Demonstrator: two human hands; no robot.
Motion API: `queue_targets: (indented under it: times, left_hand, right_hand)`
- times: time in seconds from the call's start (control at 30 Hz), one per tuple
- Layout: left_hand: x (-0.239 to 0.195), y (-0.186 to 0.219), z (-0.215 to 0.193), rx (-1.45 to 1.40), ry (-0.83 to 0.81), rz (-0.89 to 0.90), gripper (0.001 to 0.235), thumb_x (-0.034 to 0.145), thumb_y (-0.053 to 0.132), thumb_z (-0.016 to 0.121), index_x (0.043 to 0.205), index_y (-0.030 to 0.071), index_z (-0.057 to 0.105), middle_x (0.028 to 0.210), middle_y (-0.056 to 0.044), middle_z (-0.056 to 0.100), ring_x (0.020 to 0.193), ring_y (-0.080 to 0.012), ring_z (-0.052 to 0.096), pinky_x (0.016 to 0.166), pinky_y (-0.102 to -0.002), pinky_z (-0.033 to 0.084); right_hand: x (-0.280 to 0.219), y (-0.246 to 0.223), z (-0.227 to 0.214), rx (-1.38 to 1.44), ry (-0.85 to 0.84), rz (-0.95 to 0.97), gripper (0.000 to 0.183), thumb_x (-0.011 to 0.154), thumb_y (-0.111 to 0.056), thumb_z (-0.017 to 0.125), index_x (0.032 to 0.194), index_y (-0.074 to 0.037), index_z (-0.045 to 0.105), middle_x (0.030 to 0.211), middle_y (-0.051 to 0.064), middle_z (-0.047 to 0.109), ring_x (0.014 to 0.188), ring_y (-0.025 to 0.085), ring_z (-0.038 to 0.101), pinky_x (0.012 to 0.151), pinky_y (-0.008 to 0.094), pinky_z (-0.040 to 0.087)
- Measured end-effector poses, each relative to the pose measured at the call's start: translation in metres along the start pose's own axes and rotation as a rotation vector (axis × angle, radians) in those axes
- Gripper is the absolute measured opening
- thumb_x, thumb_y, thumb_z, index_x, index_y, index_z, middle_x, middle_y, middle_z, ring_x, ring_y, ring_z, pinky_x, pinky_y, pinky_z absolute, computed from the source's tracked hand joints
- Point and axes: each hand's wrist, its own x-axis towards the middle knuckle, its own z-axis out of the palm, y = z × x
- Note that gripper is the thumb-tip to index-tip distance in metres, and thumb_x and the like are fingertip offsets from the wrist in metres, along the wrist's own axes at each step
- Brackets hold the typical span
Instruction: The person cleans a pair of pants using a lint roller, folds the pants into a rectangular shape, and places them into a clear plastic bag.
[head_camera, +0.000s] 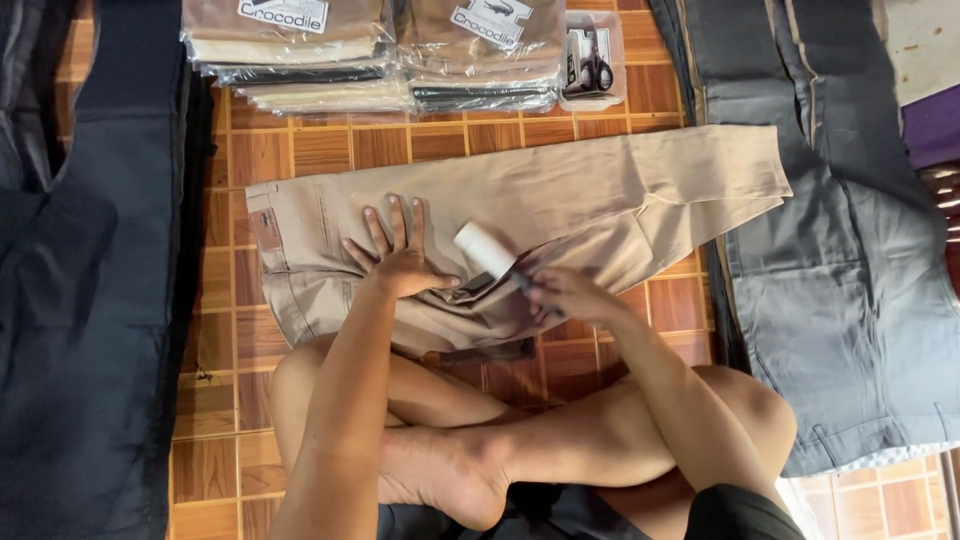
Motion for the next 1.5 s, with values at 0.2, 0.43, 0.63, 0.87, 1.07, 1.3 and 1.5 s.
queue_targets:
  times: [0.2, 0.43, 0.63, 0.87, 1.07, 1.3, 1.5]
  left_hand:
    - [0.004, -0.003, 0.003, 0.019, 0.01, -0.006, 0.136, 0.076, 0.073, 0.071, 0.159, 0.032, -0.028, 0.163, -0.003, -0.041, 0.144, -0.0436, -0.039, 0.104, -0.085, -0.013]
    - [0.006, 0.0, 0.007, 0.008, 0.025, -0.015, 0.126, 0.082, 0.07, 0.065, 0.16, 0.033, -0.027, 0.163, -0.004, -0.04, 0.145, -0.0439, -0.038, 0.104, -0.084, -0.014]
    - [-0.012, 0.011, 0.01, 0.076, 0.1, -0.028, 0.102, 0.092, 0.074, 0.038, 0.162, 0.031, -0.022, 0.168, -0.006, -0.031, 0.148, -0.0437, -0.033, 0.107, -0.082, -0.014]
    - [-0.016, 0.031, 0.027, 0.187, 0.103, 0.178, 0.103, 0.089, 0.08, 0.041, 0.164, 0.034, -0.013, 0.17, -0.001, -0.025, 0.151, -0.0408, -0.028, 0.111, -0.079, -0.013]
    - [0.009, 0.035, 0.029, -0.331, 0.36, 0.505, 0.068, 0.099, 0.055, 0.056, 0.156, 0.023, 0.04, 0.166, -0.003, 0.023, 0.154, -0.0299, 0.011, 0.124, -0.058, 0.011]
    - [0.074, -0.015, 0.047, -0.117, 0.994, 0.458, 0.021, 0.091, 0.033, 0.07, 0.107, 0.02, 0.073, 0.123, -0.01, 0.073, 0.113, -0.0323, 0.069, 0.095, -0.047, 0.053]
    - [0.06, -0.063, 0.037, -0.42, 1.012, 0.237, 0.028, 0.089, 0.034, 0.078, 0.096, 0.009, 0.07, 0.099, -0.019, 0.064, 0.106, -0.0497, 0.063, 0.093, -0.054, 0.05]
  right_hand:
    - [-0.022, 0.031, -0.081, 0.157, 0.672, 0.084, 0.035, 0.096, -0.02, 0.076, 0.119, 0.006, 0.069, 0.114, 0.019, 0.049, 0.109, 0.034, 0.063, 0.092, 0.047, 0.053]
    - [0.004, 0.095, -0.127, 0.027, 1.122, -0.093, 0.011, 0.113, -0.014, 0.046, 0.117, -0.004, 0.047, 0.07, 0.001, 0.059, 0.056, 0.016, 0.065, 0.051, 0.031, 0.053]
    - [0.031, -0.017, -0.06, -0.276, 0.956, -0.594, 0.009, 0.11, -0.002, 0.038, 0.115, -0.004, 0.046, 0.1, 0.023, 0.069, 0.094, 0.038, 0.072, 0.083, 0.047, 0.056]
    - [0.049, 0.01, -0.064, -0.662, 0.718, -0.568, 0.029, 0.113, -0.013, 0.036, 0.139, -0.002, 0.038, 0.117, 0.033, 0.062, 0.107, 0.052, 0.064, 0.085, 0.06, 0.052]
    - [0.006, 0.071, -0.118, -0.837, 0.909, -0.137, 0.04, 0.094, -0.002, 0.043, 0.132, 0.008, 0.036, 0.11, 0.032, 0.054, 0.103, 0.055, 0.061, 0.093, 0.06, 0.048]
    - [-0.034, 0.043, -0.107, -0.685, 1.191, -0.002, 0.023, 0.102, -0.009, 0.046, 0.121, 0.0, 0.035, 0.116, 0.026, 0.043, 0.107, 0.054, 0.048, 0.099, 0.055, 0.038]
    - [-0.04, -0.038, -0.071, -0.472, 0.483, -0.141, 0.029, 0.103, -0.016, 0.056, 0.129, -0.013, 0.067, 0.097, 0.015, 0.075, 0.086, 0.034, 0.072, 0.078, 0.044, 0.057]
